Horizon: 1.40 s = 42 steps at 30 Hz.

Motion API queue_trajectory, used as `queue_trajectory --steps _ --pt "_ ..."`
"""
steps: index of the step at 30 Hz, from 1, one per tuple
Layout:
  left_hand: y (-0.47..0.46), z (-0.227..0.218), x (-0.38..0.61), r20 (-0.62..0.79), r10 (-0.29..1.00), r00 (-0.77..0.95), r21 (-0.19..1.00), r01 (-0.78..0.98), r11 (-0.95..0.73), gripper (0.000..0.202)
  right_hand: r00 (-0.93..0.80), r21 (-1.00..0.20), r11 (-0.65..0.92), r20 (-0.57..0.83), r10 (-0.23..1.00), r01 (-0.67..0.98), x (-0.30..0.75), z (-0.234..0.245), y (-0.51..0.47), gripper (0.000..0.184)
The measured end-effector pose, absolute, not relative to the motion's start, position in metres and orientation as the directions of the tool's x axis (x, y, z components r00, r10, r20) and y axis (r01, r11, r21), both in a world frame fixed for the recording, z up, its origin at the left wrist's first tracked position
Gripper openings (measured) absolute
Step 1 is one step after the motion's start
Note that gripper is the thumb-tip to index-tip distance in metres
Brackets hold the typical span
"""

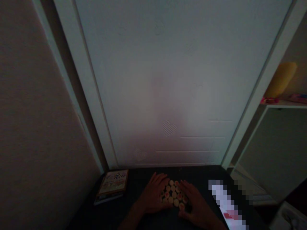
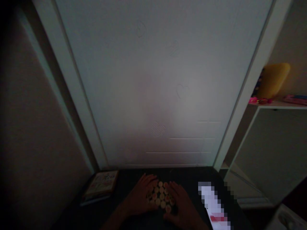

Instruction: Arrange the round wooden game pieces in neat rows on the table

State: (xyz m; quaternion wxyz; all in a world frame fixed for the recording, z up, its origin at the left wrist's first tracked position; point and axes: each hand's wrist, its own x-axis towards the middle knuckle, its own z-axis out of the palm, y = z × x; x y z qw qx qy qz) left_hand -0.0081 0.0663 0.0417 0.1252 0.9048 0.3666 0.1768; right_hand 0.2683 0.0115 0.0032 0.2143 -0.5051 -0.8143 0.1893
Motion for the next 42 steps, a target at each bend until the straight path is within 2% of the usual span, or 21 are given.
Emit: queue_trajectory --steps 5,9,18,26,34,42 --pt "0.073 0.041 -0.025 0.196 0.812 0.550 0.377 0.722 -0.580 0.073 -0.414 -0.509 0.423 0.137 0.900 0.750 0.261 0.006 0.014 0.105" --pt "0.066 0.040 -0.033 0.165 0.801 0.575 0.379 0.713 -0.590 0.068 -0.463 -0.489 0.492 0.189 0.866 0.720 0.245 0.007 0.025 0.098" --pt "0.046 0.030 -0.047 0.141 0.798 0.586 0.373 0.715 -0.591 0.093 -0.494 -0.451 0.577 0.298 0.817 0.681 0.233 0.005 0.039 0.082" --pt "0.054 0.020 -0.042 0.237 0.794 0.560 0.376 0.700 -0.607 0.090 -0.511 -0.442 0.606 0.326 0.795 0.661 0.234 0.003 0.040 0.075" --pt "0.064 0.030 -0.032 0.130 0.760 0.637 0.367 0.681 -0.634 0.119 -0.461 -0.484 0.539 0.281 0.842 0.689 0.236 0.012 0.044 0.090" --pt "0.074 0.036 -0.023 0.120 0.706 0.698 0.393 0.620 -0.679 0.101 -0.506 -0.481 0.552 0.236 0.830 0.681 0.235 0.017 0.048 0.084"
